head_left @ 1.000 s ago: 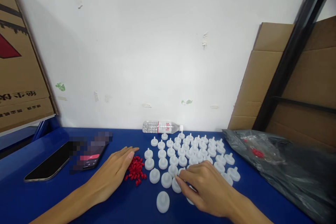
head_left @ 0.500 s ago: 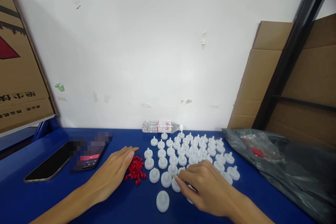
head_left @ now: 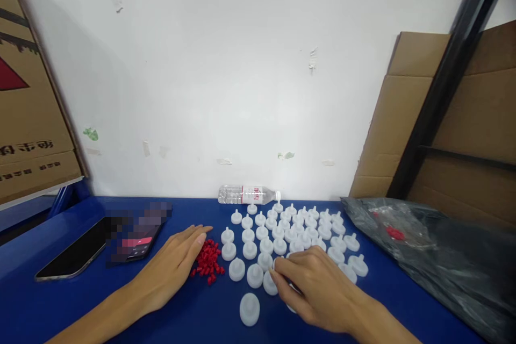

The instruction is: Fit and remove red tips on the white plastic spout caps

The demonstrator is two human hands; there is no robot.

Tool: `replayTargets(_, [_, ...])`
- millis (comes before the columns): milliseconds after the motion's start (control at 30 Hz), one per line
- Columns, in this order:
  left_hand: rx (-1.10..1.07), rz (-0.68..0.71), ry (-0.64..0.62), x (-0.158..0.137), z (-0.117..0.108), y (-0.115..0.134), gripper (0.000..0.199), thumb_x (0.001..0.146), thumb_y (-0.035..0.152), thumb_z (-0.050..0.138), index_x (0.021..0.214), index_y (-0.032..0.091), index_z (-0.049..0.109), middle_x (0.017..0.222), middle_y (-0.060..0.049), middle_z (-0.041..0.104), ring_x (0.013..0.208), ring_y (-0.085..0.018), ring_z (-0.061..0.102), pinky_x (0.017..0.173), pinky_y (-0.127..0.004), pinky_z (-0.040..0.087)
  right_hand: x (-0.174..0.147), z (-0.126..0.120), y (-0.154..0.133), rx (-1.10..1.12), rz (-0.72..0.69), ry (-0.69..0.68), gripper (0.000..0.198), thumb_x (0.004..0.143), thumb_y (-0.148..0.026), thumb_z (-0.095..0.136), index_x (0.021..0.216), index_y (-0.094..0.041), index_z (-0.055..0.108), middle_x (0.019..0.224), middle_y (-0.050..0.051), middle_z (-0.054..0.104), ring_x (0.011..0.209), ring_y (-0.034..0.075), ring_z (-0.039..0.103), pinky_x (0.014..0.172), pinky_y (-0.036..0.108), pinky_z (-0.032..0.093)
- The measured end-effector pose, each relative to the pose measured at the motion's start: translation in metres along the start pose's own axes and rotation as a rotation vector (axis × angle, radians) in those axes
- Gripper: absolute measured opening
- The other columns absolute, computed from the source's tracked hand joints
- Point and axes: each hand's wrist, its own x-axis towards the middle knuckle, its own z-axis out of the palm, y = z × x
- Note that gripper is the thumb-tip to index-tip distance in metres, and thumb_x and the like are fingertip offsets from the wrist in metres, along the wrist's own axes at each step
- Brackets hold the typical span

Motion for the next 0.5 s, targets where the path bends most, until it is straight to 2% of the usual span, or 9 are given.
replayTargets(233, [0.000, -0.009, -0.019, -0.0010, -0.0009, -0.0026, 0.056, 0.107, 0.057, 0.022, 0.152, 0.035, 0.048, 0.157, 0.001, 0.048, 0.151, -0.030, 0.035, 0.124, -0.057, 0.028, 0.0004, -0.0015, -0.0015, 0.002, 0.013, -0.015, 0.029, 0.104, -0.028, 0.034, 0.075, -0.022, 0.040, 0.058, -0.005, 0.048, 0.049, 0.011, 0.035, 0.055, 0.031, 0.017])
replayTargets(400, [-0.034, -0.029, 0.091, -0.0054, 0.0058, 0.0038, 0.054, 0.108, 0.056, 0.024, 0.147, 0.035, 0.054, 0.153, 0.001, 0.054, 0.149, -0.030, 0.039, 0.123, -0.056, 0.029, 0.0006, -0.0005, -0.0006, 0.030, 0.024, -0.043, 0.029, 0.103, -0.027, 0.035, 0.075, -0.022, 0.038, 0.060, -0.005, 0.050, 0.050, 0.011, 0.037, 0.056, 0.031, 0.017])
replayTargets(500, [-0.038, -0.020, 0.109, -0.0066, 0.0080, 0.0060, 0.053, 0.108, 0.056, 0.025, 0.147, 0.035, 0.054, 0.153, 0.001, 0.054, 0.149, -0.030, 0.039, 0.123, -0.057, 0.028, 0.0014, -0.0001, -0.0002, 0.041, 0.022, -0.040, 0.029, 0.102, -0.027, 0.036, 0.074, -0.022, 0.036, 0.059, -0.005, 0.049, 0.050, 0.011, 0.035, 0.056, 0.031, 0.017])
